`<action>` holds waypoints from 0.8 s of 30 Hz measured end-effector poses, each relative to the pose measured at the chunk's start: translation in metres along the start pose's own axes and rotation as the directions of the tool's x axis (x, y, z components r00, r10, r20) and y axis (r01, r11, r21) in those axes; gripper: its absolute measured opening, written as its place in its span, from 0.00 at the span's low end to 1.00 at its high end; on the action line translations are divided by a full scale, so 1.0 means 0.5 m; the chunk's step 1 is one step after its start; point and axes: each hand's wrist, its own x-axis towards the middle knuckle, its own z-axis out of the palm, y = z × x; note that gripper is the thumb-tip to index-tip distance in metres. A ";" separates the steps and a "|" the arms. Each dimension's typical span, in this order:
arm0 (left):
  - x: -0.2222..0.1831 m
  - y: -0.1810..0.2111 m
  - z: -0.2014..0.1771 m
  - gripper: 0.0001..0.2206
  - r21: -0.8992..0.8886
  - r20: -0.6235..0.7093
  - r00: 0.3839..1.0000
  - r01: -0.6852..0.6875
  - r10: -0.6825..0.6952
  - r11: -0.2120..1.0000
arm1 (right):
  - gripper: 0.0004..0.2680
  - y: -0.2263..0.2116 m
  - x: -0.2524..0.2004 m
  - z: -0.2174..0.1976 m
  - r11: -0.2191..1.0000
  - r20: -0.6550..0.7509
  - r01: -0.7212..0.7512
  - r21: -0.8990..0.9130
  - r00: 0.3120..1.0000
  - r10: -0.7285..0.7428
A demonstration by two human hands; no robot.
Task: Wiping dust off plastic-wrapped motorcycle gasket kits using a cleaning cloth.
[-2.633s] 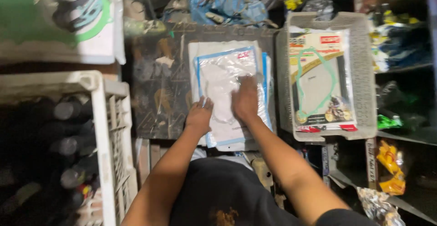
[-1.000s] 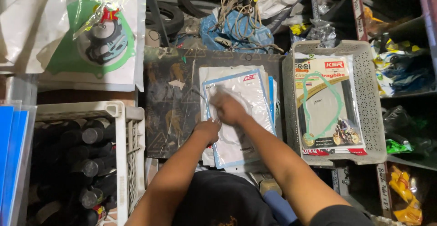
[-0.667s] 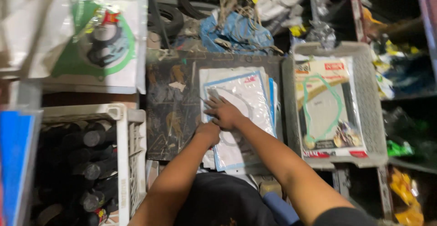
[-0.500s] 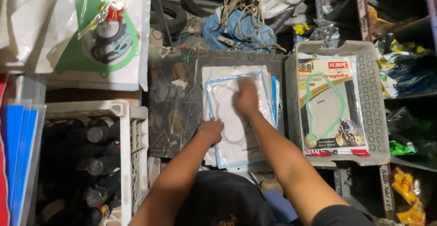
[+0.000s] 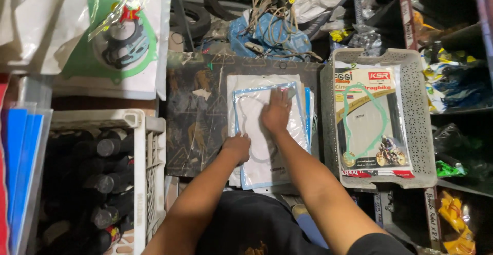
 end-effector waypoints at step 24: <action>-0.012 0.000 0.025 0.34 0.052 -0.031 0.999 0.033 -0.032 0.998 | 0.26 0.043 0.075 0.007 0.983 0.050 -0.178 -0.042 0.982 0.180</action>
